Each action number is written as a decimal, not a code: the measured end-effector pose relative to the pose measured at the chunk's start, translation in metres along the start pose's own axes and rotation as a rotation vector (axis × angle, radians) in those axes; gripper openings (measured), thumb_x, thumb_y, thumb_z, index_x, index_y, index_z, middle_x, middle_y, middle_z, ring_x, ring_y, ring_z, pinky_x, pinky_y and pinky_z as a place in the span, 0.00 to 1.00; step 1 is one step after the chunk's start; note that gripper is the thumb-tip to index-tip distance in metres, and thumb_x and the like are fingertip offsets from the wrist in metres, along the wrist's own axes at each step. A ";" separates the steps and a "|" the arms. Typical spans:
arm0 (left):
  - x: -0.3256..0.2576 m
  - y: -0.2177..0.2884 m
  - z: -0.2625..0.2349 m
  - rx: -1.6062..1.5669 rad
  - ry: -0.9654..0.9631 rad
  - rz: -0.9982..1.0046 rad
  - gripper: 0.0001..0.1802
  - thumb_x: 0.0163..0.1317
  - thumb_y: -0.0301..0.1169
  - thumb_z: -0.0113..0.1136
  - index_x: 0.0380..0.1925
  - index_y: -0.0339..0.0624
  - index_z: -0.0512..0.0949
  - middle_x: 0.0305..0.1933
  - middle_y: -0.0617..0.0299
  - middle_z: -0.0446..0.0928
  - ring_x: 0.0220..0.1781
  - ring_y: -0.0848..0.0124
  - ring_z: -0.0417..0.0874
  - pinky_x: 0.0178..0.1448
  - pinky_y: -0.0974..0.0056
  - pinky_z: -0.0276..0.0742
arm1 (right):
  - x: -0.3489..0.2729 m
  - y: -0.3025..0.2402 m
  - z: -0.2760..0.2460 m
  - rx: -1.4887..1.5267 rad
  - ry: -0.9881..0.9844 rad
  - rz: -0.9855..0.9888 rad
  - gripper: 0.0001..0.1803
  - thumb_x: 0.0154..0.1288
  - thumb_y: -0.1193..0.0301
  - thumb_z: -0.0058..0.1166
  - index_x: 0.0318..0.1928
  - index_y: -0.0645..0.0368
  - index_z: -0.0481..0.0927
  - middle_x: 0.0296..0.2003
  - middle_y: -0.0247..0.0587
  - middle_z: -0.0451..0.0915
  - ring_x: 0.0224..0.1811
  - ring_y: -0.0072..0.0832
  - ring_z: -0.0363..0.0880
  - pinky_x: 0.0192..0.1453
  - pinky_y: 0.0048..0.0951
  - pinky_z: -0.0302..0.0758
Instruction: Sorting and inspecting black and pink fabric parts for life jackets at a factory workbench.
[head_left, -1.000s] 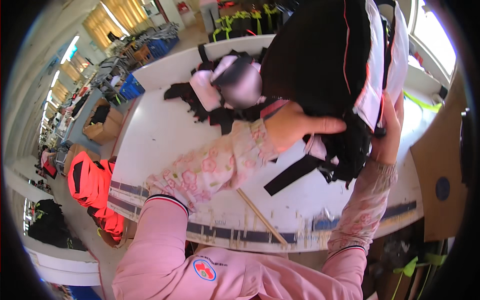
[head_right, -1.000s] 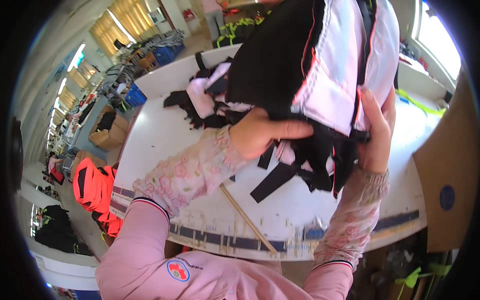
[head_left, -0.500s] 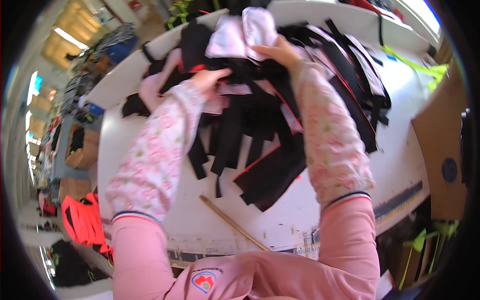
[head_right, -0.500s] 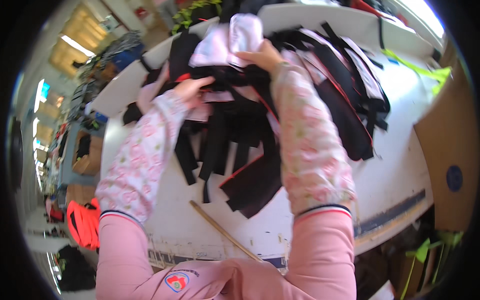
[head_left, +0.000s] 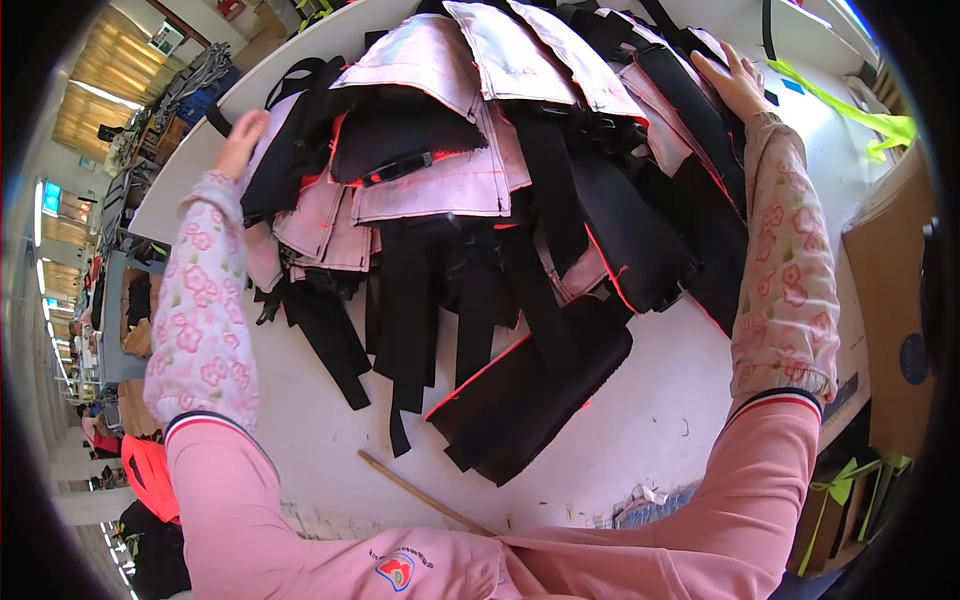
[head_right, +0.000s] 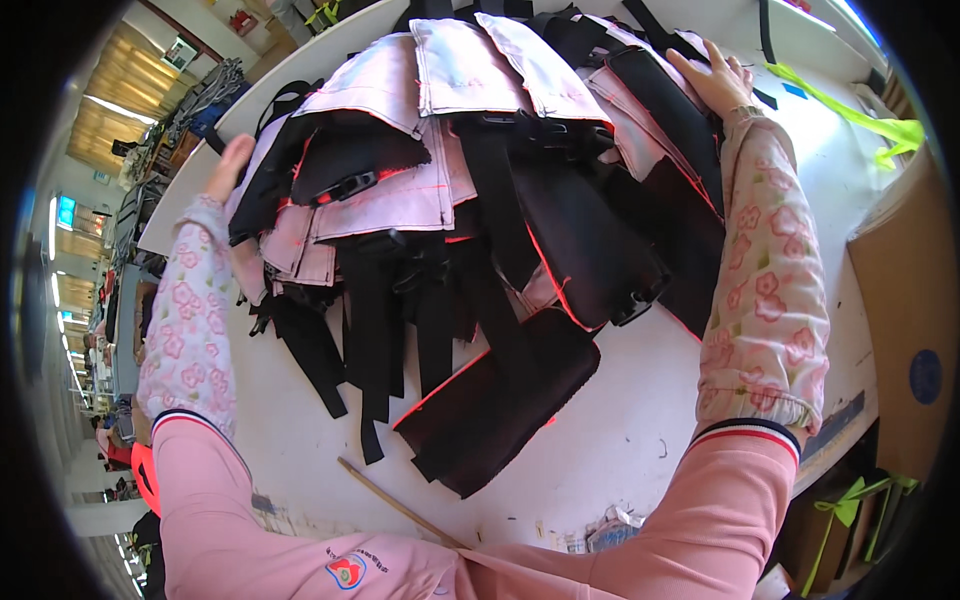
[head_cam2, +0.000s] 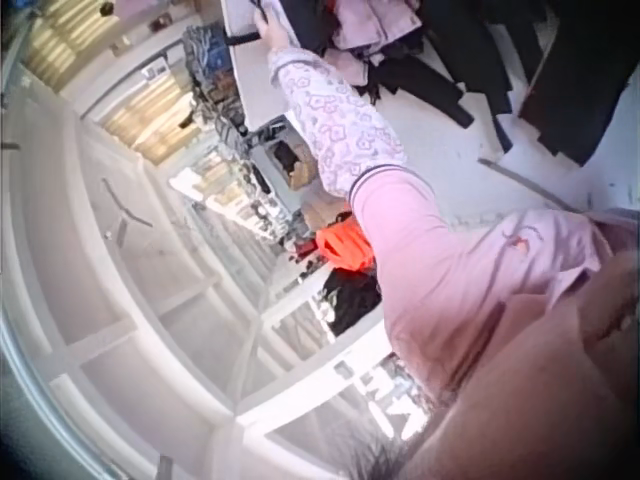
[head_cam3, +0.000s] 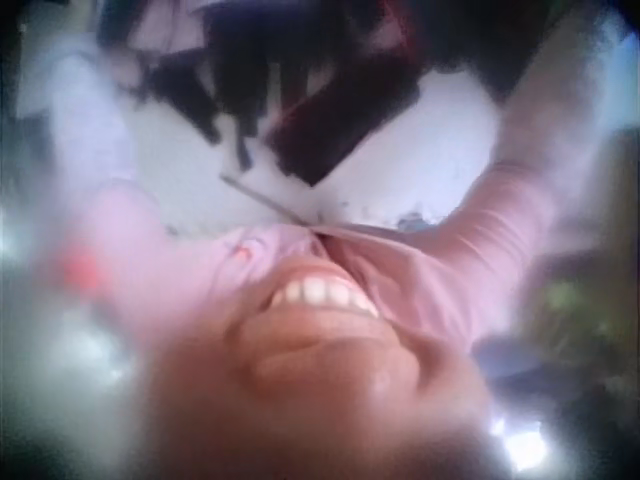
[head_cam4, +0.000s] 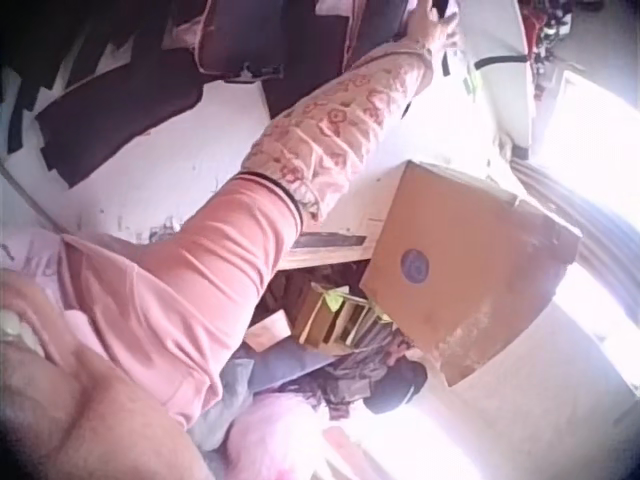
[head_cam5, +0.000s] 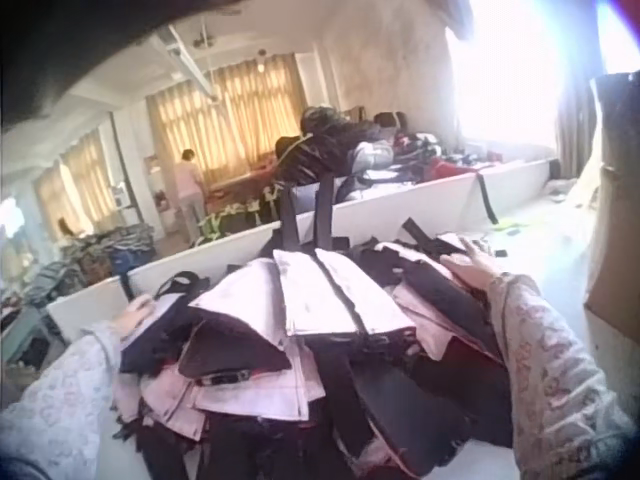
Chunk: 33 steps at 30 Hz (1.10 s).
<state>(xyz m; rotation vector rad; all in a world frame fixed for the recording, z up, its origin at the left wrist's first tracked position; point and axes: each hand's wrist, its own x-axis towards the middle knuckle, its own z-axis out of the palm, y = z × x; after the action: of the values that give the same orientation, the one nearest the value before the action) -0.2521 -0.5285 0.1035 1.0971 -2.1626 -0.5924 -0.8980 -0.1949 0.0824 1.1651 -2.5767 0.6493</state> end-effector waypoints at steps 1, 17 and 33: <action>0.007 -0.039 -0.041 0.549 -0.080 0.341 0.27 0.62 0.43 0.53 0.56 0.39 0.69 0.53 0.55 0.72 0.56 0.66 0.73 0.59 0.67 0.66 | 0.010 -0.016 0.008 0.083 0.022 -0.022 0.51 0.47 0.27 0.42 0.66 0.47 0.62 0.65 0.53 0.60 0.71 0.44 0.48 0.71 0.43 0.47; -0.095 -0.025 0.055 -0.150 -0.353 -0.067 0.32 0.55 0.26 0.55 0.62 0.35 0.60 0.62 0.52 0.66 0.63 0.65 0.67 0.61 0.70 0.64 | -0.029 -0.025 0.067 0.128 -0.399 -0.266 0.32 0.62 0.37 0.34 0.61 0.34 0.69 0.65 0.24 0.63 0.72 0.53 0.42 0.65 0.72 0.35; -0.168 0.074 0.081 0.248 -0.164 -0.518 0.44 0.53 0.70 0.44 0.64 0.58 0.61 0.67 0.48 0.59 0.69 0.52 0.59 0.69 0.43 0.48 | -0.010 0.043 0.128 0.108 -0.311 -0.569 0.25 0.70 0.51 0.36 0.62 0.46 0.69 0.64 0.30 0.65 0.71 0.46 0.47 0.72 0.44 0.42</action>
<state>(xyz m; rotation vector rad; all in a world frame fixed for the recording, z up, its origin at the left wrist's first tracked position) -0.2738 -0.3403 0.0375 1.8288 -2.1286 -0.6663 -0.9285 -0.2258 -0.0456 2.0606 -2.2633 0.5048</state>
